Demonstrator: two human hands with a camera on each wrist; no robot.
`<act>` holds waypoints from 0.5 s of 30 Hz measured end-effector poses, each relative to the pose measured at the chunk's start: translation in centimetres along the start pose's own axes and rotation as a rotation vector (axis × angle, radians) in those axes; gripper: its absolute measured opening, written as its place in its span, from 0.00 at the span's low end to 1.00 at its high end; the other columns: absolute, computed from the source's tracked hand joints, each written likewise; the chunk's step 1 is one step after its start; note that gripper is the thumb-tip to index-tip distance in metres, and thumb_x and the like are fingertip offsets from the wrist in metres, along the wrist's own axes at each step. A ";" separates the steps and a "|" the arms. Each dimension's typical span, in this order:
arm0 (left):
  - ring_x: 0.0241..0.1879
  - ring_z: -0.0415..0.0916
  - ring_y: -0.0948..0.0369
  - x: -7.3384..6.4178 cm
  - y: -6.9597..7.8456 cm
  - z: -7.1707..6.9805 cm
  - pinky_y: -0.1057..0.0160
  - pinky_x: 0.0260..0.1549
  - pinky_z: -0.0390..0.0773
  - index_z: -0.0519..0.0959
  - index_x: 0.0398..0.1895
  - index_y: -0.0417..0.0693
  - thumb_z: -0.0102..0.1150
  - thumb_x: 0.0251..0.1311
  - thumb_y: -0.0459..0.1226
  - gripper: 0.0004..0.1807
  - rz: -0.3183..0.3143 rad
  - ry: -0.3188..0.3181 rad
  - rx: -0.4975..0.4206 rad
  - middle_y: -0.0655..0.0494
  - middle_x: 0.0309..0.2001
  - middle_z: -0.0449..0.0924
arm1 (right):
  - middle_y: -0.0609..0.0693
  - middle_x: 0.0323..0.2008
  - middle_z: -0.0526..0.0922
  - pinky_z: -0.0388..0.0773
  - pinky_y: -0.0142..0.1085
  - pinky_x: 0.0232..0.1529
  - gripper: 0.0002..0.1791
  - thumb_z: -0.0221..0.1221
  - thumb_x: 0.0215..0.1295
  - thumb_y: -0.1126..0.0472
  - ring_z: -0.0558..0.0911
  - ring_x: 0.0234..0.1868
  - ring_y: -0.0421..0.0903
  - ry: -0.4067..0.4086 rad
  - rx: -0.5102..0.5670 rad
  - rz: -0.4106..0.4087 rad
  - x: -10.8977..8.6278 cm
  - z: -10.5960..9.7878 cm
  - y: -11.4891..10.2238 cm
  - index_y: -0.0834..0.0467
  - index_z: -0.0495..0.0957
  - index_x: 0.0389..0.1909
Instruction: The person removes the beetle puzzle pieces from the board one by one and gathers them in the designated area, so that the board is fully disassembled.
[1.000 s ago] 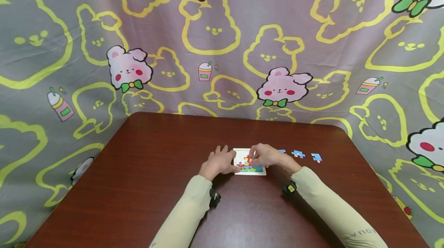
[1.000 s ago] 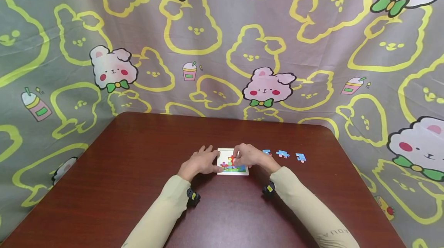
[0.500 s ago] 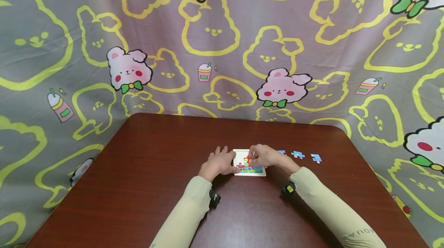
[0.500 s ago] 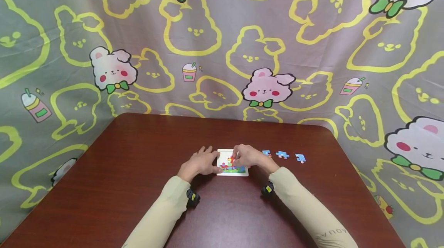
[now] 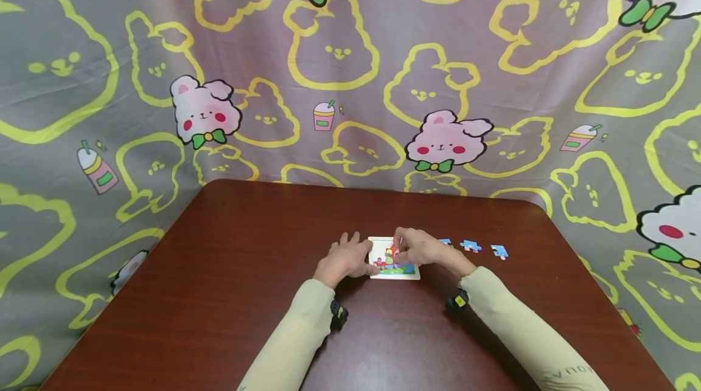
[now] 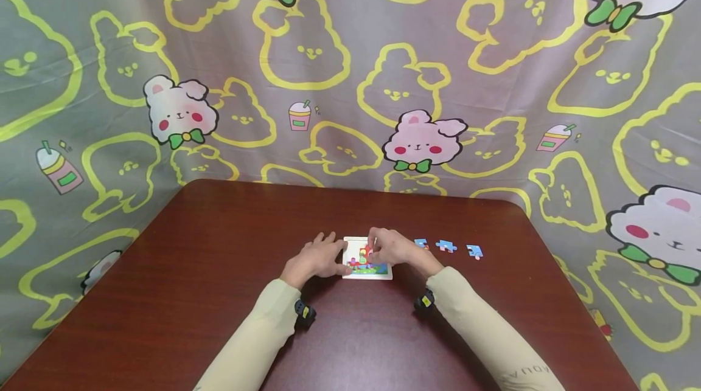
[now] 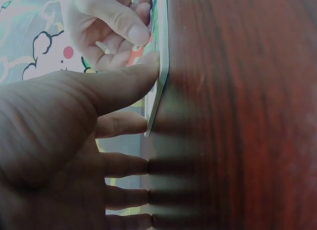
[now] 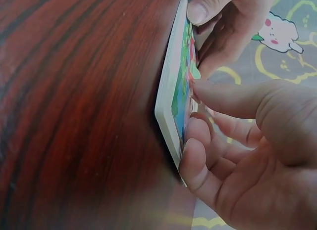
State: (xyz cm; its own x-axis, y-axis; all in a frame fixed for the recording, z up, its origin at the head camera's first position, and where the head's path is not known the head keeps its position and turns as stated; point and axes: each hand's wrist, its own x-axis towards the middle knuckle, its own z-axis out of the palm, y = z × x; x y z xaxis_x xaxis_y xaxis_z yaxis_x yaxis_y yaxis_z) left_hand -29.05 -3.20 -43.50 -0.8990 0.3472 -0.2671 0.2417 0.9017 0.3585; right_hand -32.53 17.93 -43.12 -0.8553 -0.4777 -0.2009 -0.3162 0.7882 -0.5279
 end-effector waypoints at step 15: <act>0.77 0.42 0.40 0.0 0.2 -0.1 0.41 0.73 0.52 0.65 0.72 0.56 0.62 0.61 0.56 0.38 -0.001 0.009 0.016 0.43 0.77 0.51 | 0.47 0.24 0.78 0.74 0.33 0.23 0.10 0.65 0.63 0.61 0.77 0.21 0.41 0.029 0.063 -0.140 -0.6 -0.8 -0.8 0.54 0.71 0.31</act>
State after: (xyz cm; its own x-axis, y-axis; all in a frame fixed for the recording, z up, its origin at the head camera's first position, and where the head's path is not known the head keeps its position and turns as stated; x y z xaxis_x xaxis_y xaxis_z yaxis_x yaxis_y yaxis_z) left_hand -29.05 -3.05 -43.39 -0.9027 0.3435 -0.2591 0.2460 0.9061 0.3441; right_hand -32.09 17.92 -41.88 -0.8163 -0.5693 -0.0982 -0.4078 0.6882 -0.6000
